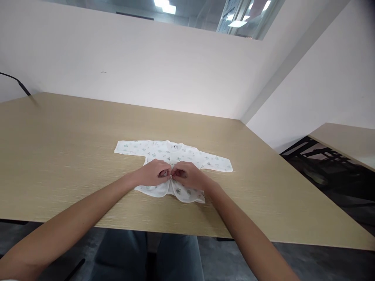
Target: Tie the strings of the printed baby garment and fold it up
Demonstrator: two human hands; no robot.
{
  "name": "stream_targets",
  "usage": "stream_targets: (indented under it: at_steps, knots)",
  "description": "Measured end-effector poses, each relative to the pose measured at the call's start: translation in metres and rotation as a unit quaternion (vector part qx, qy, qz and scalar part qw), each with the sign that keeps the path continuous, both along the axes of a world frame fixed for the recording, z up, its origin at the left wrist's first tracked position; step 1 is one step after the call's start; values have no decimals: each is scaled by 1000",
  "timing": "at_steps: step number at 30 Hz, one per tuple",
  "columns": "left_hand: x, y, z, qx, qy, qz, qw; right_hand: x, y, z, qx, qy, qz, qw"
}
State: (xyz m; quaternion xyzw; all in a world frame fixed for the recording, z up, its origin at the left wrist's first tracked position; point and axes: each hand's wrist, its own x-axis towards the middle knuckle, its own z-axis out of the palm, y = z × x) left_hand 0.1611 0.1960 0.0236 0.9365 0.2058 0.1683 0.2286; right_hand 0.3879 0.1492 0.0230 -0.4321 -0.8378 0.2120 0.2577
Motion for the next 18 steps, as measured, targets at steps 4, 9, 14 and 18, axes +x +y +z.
stream_targets:
  at_steps: [4, 9, 14, 18]
  knots:
    - [0, 0, 0, -3, -2, 0, 1000, 0, 0, 0, -4, -5, -1, 1000]
    - [0, 1, -2, -5, -9, -3, 1000, -1, -1, 2, -6, -2, -3, 1000]
    - [-1, 2, -3, -6, -3, -1, 1000, -1, -2, 4, -17, 1, -2, 1000]
    - [-1, 3, -3, -8, -3, -3, 1000, -1, -2, 4, -17, 7, -8, 1000]
